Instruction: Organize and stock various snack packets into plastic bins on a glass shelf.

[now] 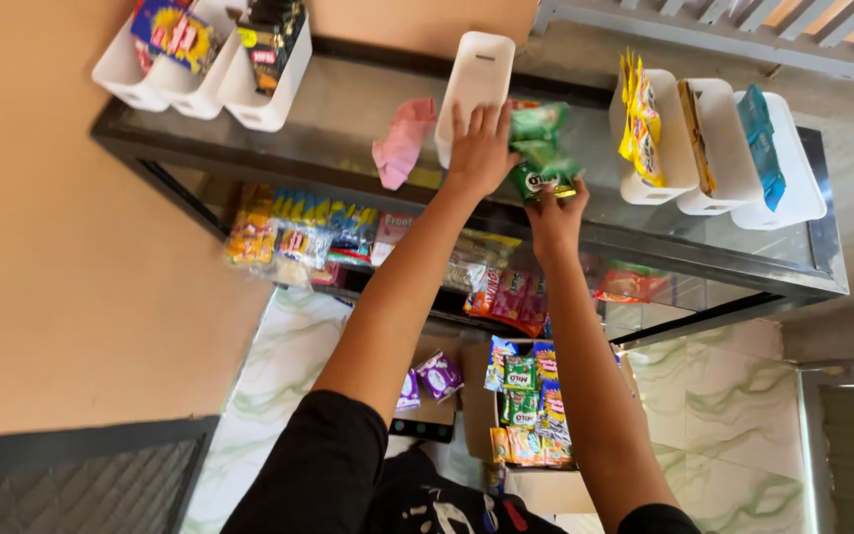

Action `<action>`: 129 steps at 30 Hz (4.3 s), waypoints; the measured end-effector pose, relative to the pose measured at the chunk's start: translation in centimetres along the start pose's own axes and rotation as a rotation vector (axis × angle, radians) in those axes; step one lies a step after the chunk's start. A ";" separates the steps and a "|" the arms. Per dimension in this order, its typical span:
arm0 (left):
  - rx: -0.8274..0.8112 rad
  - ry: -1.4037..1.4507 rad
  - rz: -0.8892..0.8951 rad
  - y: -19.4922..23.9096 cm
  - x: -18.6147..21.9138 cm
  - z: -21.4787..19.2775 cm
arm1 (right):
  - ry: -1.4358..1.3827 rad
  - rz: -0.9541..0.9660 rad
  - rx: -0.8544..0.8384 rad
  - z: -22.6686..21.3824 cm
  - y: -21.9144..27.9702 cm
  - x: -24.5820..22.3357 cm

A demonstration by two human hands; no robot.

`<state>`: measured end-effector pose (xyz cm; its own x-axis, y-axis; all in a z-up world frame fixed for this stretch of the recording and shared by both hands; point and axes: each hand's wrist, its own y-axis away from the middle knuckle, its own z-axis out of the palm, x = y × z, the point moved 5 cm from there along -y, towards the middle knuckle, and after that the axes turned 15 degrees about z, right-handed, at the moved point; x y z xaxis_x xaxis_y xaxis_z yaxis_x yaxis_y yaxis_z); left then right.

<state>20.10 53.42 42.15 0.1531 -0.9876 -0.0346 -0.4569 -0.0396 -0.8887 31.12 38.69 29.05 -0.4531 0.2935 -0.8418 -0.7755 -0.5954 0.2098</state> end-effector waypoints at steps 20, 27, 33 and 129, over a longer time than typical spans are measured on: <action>-0.676 -0.050 -0.156 5.2 -6.6 4.0 | 1.147 -0.526 0.415 6.4 2.9 -1.8; -0.454 -0.288 -0.045 4.0 -3.2 1.1 | 1.009 -0.484 0.177 6.4 4.7 -3.6; -0.424 -0.021 0.132 5.4 10.3 -7.7 | 0.948 -0.590 0.026 2.7 13.4 -5.0; -0.005 0.634 -0.247 9.0 11.5 2.4 | 1.383 -0.642 0.043 -2.9 -1.0 -8.3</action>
<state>19.84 42.02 32.64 -0.2893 -0.8476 0.4449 -0.4791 -0.2742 -0.8339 36.95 34.70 34.41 0.6895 -0.4367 -0.5778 -0.6975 -0.6153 -0.3673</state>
